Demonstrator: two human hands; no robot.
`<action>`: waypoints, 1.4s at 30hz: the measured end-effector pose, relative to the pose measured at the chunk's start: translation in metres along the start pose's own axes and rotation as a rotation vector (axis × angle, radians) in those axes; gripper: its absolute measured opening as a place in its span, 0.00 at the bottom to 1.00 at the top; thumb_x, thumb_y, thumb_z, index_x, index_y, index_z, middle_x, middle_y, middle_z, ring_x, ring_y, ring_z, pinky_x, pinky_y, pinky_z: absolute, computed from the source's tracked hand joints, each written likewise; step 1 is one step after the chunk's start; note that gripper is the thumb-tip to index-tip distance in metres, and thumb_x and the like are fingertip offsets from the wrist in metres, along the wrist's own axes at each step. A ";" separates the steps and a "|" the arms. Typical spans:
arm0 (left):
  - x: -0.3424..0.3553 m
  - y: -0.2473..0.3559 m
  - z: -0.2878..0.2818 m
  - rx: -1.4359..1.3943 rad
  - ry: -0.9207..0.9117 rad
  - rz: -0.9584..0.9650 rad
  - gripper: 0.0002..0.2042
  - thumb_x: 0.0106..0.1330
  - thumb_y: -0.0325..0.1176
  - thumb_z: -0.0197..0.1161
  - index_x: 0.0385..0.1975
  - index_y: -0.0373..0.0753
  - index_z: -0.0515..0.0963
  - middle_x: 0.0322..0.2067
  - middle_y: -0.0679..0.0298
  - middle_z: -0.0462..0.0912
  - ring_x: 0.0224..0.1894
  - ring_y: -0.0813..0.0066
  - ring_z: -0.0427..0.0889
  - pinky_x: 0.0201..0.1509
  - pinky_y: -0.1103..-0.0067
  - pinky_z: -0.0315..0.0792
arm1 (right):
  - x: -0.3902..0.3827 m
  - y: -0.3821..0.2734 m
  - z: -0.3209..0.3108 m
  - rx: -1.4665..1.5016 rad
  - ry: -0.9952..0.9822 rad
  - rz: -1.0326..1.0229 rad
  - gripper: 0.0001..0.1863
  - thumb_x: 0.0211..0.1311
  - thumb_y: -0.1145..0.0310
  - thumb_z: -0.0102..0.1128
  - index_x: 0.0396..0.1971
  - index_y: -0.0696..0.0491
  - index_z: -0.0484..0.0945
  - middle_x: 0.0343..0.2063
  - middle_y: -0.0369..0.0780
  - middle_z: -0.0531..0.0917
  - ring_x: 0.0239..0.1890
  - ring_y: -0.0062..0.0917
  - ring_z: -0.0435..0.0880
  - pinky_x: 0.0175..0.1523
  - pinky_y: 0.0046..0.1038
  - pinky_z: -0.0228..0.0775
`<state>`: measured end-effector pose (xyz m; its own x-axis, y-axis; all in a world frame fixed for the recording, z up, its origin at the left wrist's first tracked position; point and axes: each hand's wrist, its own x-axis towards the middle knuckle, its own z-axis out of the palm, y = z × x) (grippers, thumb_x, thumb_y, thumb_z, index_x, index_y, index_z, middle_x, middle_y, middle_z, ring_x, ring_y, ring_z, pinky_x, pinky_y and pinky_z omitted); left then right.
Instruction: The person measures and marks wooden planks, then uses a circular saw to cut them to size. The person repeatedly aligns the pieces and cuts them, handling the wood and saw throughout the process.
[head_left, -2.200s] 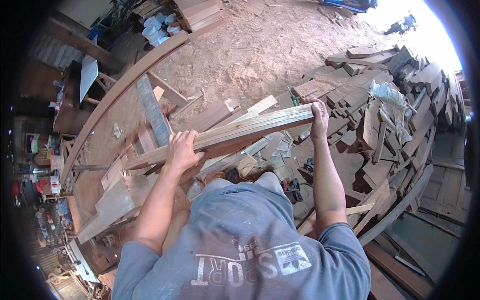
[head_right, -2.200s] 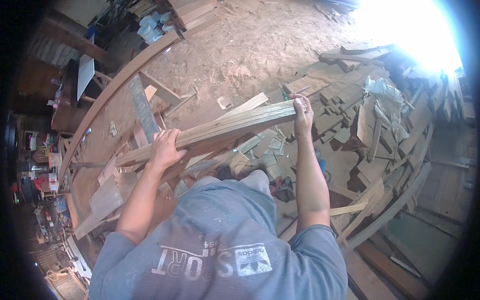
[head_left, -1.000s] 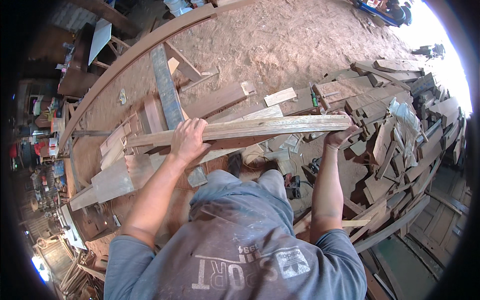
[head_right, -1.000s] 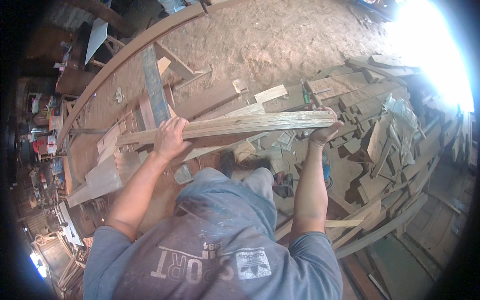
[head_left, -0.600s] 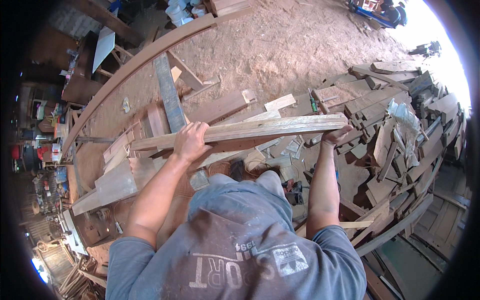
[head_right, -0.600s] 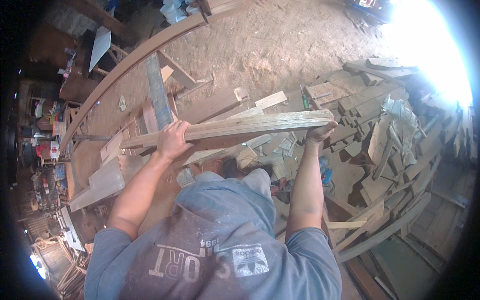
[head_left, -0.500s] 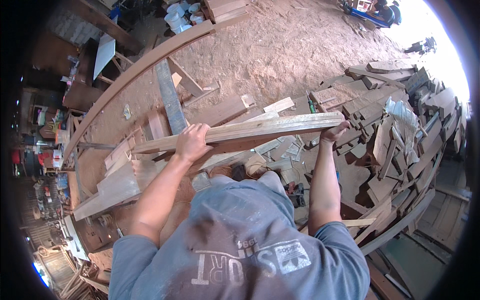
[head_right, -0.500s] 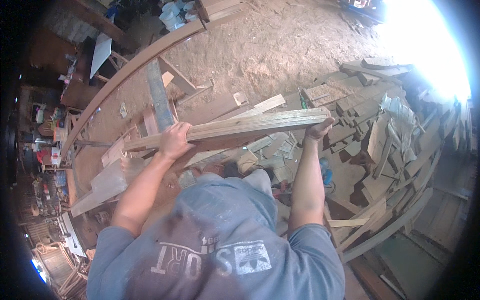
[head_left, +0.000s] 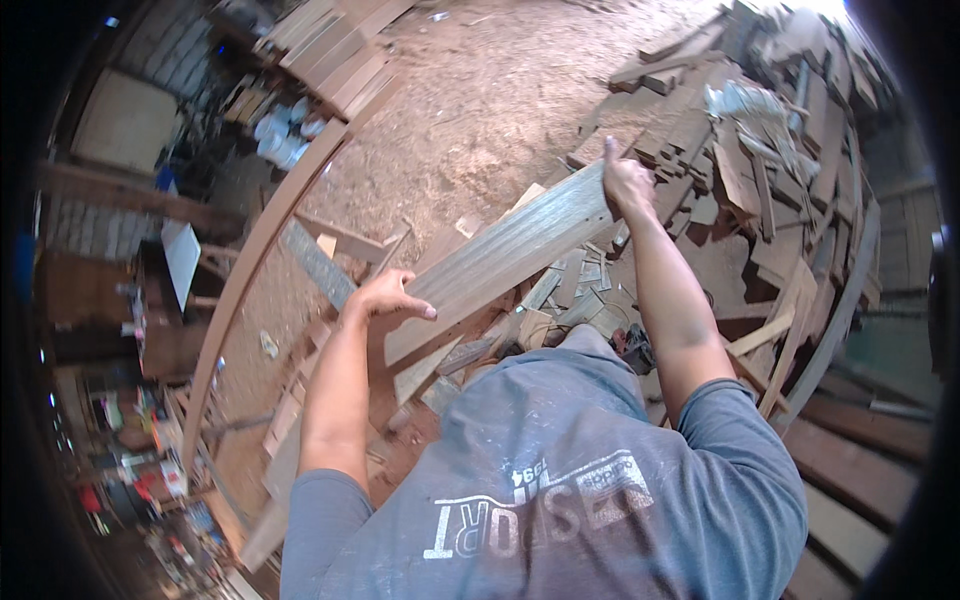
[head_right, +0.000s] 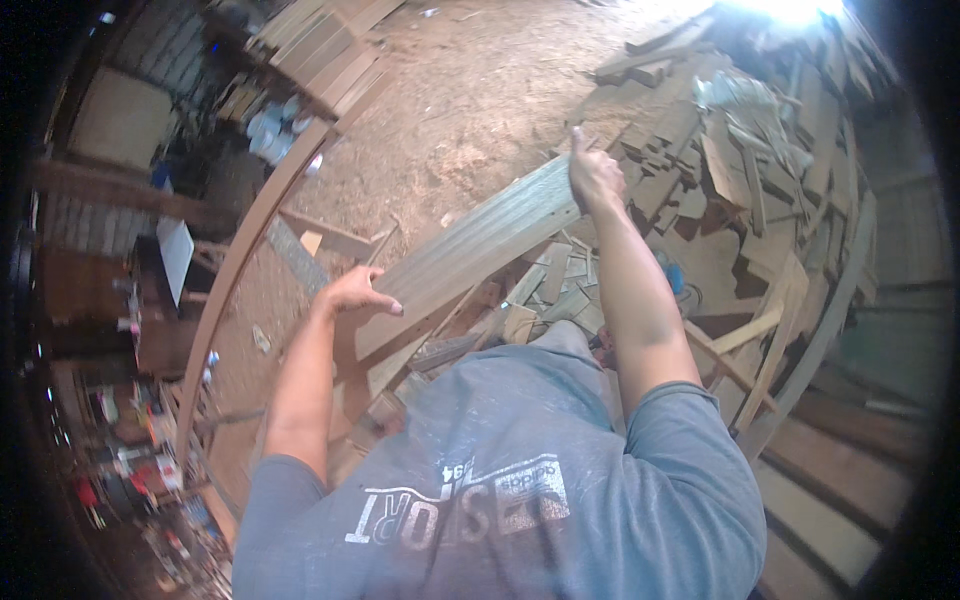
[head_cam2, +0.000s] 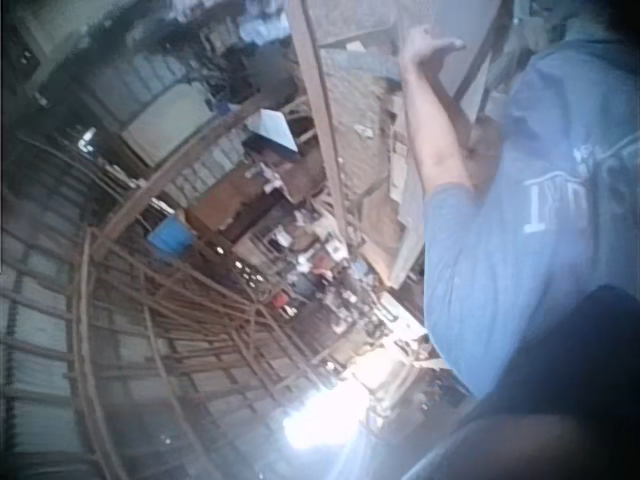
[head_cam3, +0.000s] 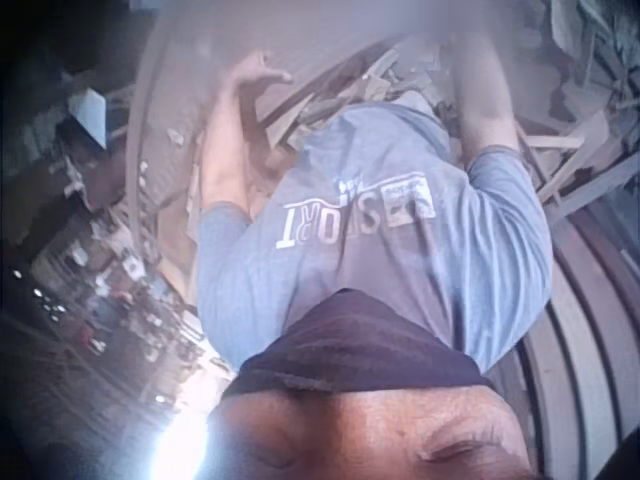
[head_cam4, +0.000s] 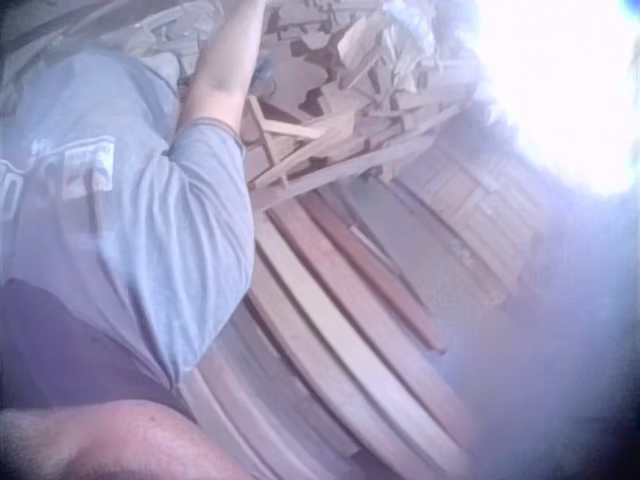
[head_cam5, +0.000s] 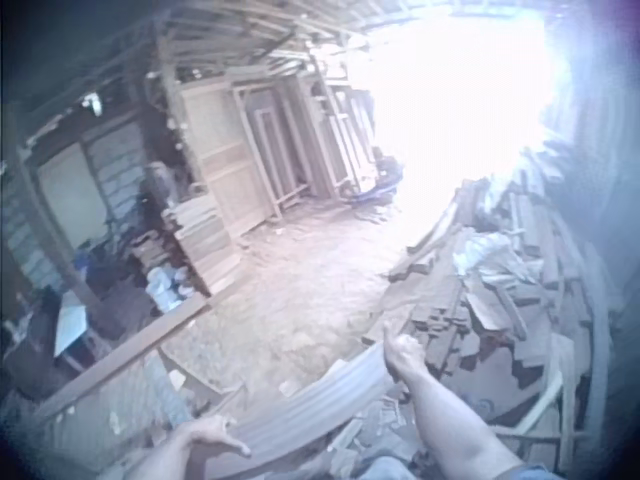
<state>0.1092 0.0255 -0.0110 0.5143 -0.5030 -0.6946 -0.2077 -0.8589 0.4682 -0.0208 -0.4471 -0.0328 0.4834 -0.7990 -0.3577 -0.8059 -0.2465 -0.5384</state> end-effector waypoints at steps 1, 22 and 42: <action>0.003 0.006 0.002 -0.041 -0.065 -0.004 0.50 0.39 0.50 0.92 0.64 0.27 0.81 0.57 0.49 0.89 0.57 0.61 0.87 0.64 0.68 0.78 | -0.003 0.004 0.000 -0.013 -0.003 0.015 0.54 0.78 0.24 0.30 0.67 0.63 0.80 0.67 0.60 0.80 0.73 0.53 0.77 0.76 0.49 0.67; 0.036 -0.020 -0.002 -0.062 -0.134 -0.128 0.52 0.43 0.43 0.92 0.69 0.27 0.71 0.61 0.49 0.83 0.61 0.62 0.83 0.68 0.69 0.75 | -0.006 -0.004 0.019 -0.109 -0.087 0.063 0.50 0.80 0.28 0.30 0.68 0.60 0.81 0.69 0.53 0.80 0.74 0.47 0.77 0.77 0.44 0.66; 0.146 0.240 0.123 0.617 0.455 0.560 0.69 0.42 0.63 0.84 0.85 0.67 0.42 0.81 0.37 0.49 0.80 0.26 0.54 0.83 0.38 0.49 | -0.066 0.150 0.056 0.806 0.292 -0.064 0.24 0.77 0.51 0.62 0.56 0.58 0.86 0.50 0.50 0.91 0.55 0.39 0.90 0.62 0.36 0.78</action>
<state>0.0318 -0.2661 -0.0671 0.4548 -0.8831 -0.1158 -0.8584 -0.4692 0.2074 -0.1544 -0.4013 -0.1325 0.3231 -0.9332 -0.1572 -0.2380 0.0807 -0.9679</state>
